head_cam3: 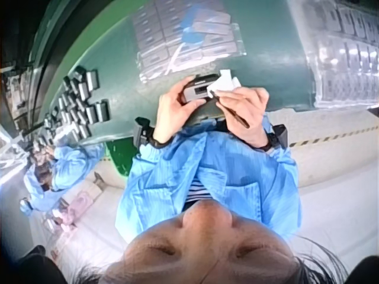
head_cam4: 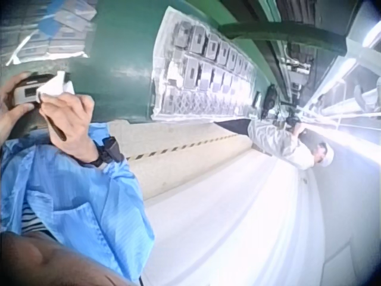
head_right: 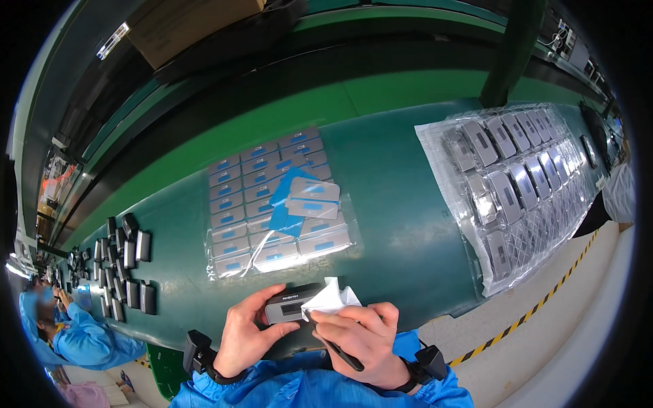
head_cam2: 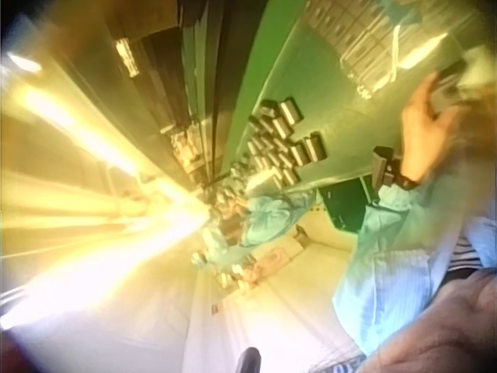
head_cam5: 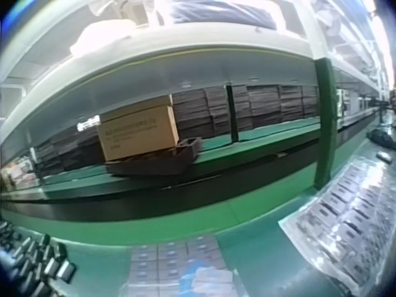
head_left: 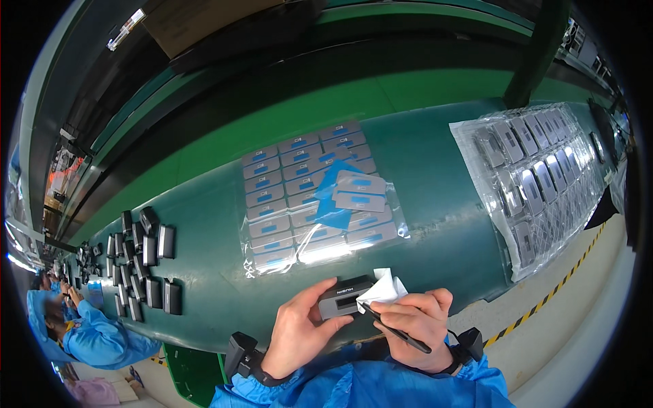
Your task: Cleaning and applying labels to electronic housings on an assembly line.
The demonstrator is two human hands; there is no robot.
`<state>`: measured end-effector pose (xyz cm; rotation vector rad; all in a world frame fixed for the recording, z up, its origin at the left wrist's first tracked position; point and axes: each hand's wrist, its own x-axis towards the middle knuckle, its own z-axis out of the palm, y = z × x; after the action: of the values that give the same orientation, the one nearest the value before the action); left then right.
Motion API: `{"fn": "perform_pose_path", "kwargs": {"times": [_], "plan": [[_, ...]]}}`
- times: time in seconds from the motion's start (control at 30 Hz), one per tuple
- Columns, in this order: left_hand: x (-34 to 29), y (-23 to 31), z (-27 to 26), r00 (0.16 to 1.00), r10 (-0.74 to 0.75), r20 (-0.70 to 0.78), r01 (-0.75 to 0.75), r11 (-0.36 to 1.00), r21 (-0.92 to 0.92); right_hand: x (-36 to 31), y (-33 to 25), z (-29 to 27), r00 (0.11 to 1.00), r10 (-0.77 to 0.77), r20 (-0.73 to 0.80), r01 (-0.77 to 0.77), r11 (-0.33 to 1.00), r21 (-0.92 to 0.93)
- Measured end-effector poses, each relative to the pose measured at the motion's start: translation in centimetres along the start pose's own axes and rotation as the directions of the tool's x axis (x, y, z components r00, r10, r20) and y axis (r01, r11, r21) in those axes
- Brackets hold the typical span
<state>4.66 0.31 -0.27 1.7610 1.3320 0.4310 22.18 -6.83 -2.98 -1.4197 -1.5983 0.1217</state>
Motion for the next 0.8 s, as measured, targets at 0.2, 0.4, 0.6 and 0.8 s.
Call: {"fn": "perform_pose_path", "kwargs": {"times": [0.2, 0.4, 0.6, 0.8], "plan": [[0.0, -0.7, -0.1, 0.998, -0.054, 0.043, 0.058, 0.992, -0.114, 0.4, 0.6, -0.7, 0.999, 0.029, -0.033, -0.026, 0.995, 0.094], [0.1, -0.4, -0.3, 0.991, -0.077, 0.107, 0.090, 0.988, -0.124, 0.7, -0.1, -0.5, 0.999, 0.049, -0.006, -0.046, 0.977, 0.207], [0.0, -1.6, 0.3, 0.998, 0.033, 0.055, -0.023, 0.984, -0.174, 1.1, -0.1, 1.4, 0.998, 0.063, 0.025, -0.067, 0.963, 0.261], [0.1, -1.4, 0.1, 0.996, 0.034, 0.078, -0.023, 0.991, -0.134, 1.0, 0.3, 1.1, 0.994, 0.072, 0.083, -0.093, 0.953, 0.290]]}}
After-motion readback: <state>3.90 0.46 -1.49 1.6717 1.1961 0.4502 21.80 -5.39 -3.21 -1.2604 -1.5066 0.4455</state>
